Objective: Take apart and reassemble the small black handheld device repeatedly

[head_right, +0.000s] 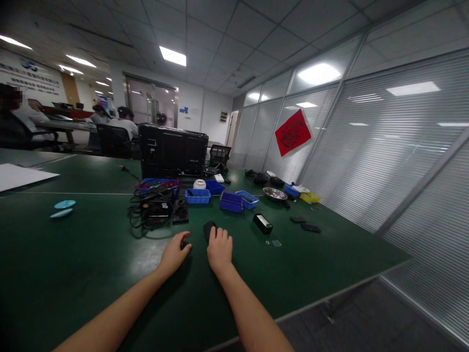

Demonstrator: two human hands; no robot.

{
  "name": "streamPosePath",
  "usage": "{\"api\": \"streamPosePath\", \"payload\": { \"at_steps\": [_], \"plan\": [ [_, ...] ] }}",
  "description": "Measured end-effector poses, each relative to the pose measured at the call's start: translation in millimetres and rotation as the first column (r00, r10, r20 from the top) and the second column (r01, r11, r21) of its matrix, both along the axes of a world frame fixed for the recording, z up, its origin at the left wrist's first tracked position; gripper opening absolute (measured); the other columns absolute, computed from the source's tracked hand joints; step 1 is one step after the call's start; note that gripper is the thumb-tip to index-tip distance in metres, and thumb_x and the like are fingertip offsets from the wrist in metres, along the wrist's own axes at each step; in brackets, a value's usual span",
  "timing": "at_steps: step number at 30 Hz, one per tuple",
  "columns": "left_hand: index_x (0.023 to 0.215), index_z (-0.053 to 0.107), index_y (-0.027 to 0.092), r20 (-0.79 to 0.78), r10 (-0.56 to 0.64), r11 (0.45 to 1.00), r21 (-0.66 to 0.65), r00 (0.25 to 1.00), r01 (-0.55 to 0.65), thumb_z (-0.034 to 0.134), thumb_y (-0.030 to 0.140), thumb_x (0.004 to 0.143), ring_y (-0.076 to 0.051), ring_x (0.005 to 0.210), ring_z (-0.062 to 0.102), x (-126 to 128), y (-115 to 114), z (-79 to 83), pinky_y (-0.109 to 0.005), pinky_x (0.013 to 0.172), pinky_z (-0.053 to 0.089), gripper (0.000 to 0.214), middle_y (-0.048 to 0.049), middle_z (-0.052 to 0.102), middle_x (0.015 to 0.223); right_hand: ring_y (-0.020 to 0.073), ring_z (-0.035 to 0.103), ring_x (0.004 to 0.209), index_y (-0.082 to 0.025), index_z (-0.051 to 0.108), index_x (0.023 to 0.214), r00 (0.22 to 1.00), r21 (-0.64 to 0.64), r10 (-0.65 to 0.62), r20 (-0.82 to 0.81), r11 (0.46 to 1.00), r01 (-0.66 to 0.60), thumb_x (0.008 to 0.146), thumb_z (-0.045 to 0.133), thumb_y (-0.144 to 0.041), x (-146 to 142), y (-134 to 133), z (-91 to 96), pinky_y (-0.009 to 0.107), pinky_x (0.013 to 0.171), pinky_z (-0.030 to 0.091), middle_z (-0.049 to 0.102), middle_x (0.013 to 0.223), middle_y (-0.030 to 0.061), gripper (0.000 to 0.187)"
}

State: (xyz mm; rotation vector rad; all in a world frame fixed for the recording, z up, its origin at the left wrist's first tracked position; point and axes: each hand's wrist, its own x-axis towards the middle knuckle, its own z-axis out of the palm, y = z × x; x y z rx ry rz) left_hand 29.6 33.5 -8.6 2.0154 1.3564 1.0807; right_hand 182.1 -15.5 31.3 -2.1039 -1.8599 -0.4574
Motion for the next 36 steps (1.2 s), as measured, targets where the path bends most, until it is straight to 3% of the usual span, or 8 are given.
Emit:
{"api": "streamPosePath", "payload": {
  "at_steps": [6,11,14,17,19,22,28,36],
  "plan": [
    [0.111,0.051,0.017,-0.006,-0.001,1.0,0.019,1.0,0.001,0.05,0.02,0.073,-0.017,0.096,0.054,0.8,0.9,-1.2,-0.032,0.089,0.041,0.039,-0.0056,0.057,0.104,0.0275,0.041,0.095,-0.016,0.04,0.124,0.99,0.023,0.125,0.063,0.992,-0.126,0.073,0.057,-0.034,-16.6,-4.7,0.0,0.041,0.078,0.033,0.049,0.106,0.0155,0.057],
    [0.111,0.051,0.017,0.009,-0.011,1.0,0.012,1.0,0.011,0.048,0.016,0.074,-0.017,0.099,0.053,0.5,1.5,-1.5,-0.032,0.09,0.04,0.038,-0.0066,0.057,0.107,0.027,0.042,0.095,-0.017,0.046,0.12,0.973,0.044,0.23,0.023,0.972,-0.231,0.073,0.054,-0.048,-21.4,-8.4,3.2,0.041,0.079,0.033,0.05,0.107,0.0143,0.057],
    [0.112,0.05,0.017,0.015,-0.017,1.0,0.011,1.0,0.017,0.045,0.013,0.074,-0.016,0.1,0.054,0.0,3.1,-3.9,-0.031,0.091,0.04,0.039,-0.0064,0.057,0.108,0.0247,0.044,0.094,-0.017,0.051,0.115,0.966,0.101,0.241,-0.092,0.967,-0.232,0.082,0.043,-0.043,-17.9,-6.8,4.4,0.037,0.079,0.035,0.053,0.106,0.0122,0.043],
    [0.111,0.051,0.018,0.016,-0.015,1.0,0.017,1.0,0.015,0.044,0.01,0.073,-0.015,0.099,0.054,0.0,4.7,-5.9,-0.029,0.091,0.039,0.04,-0.0059,0.057,0.108,0.0211,0.046,0.096,-0.016,0.054,0.11,0.938,0.163,0.174,-0.3,0.978,-0.129,0.087,0.032,-0.031,-5.7,-0.3,2.8,0.033,0.083,0.036,0.055,0.104,0.0101,0.035],
    [0.111,0.052,0.018,0.012,-0.016,1.0,0.016,1.0,0.016,0.045,0.01,0.072,-0.015,0.099,0.055,0.0,4.7,-5.0,-0.029,0.091,0.039,0.04,-0.0058,0.058,0.109,0.0188,0.049,0.097,-0.016,0.056,0.107,0.877,0.149,0.134,-0.461,0.986,-0.072,0.088,0.027,-0.026,3.7,5.5,-0.6,0.03,0.085,0.037,0.057,0.104,0.0091,0.037],
    [0.11,0.054,0.018,-0.015,-0.028,1.0,-0.013,0.999,0.028,0.045,0.015,0.076,-0.016,0.099,0.055,0.1,2.5,-0.2,-0.031,0.091,0.039,0.036,-0.0057,0.059,0.11,0.0167,0.052,0.097,-0.016,0.057,0.108,0.781,0.07,0.13,-0.61,0.991,-0.11,0.088,0.026,-0.026,11.0,12.9,-8.9,0.027,0.085,0.039,0.059,0.105,0.0072,0.038],
    [0.124,0.044,0.021,-0.051,-0.118,0.993,-0.019,0.992,0.117,0.045,0.037,0.08,-0.019,0.114,0.047,1.4,-3.2,7.2,-0.032,0.098,0.033,0.047,-0.0051,0.051,0.126,0.0169,0.052,0.102,-0.017,0.049,0.119,0.747,0.091,0.217,-0.628,0.974,-0.207,0.085,0.035,-0.029,-2.5,16.3,-24.1,0.028,0.089,0.039,0.056,0.113,0.0082,0.039],
    [0.127,0.038,0.019,-0.052,-0.149,0.988,-0.038,0.988,0.147,0.046,0.037,0.078,-0.018,0.12,0.042,3.3,-2.3,4.7,-0.032,0.101,0.03,0.053,-0.0072,0.044,0.132,0.0164,0.054,0.096,-0.018,0.046,0.122,0.714,0.122,0.29,-0.637,0.953,-0.278,0.082,0.038,-0.023,-6.9,16.0,-24.4,0.03,0.086,0.042,0.056,0.108,0.0088,0.042]
  ]
}}
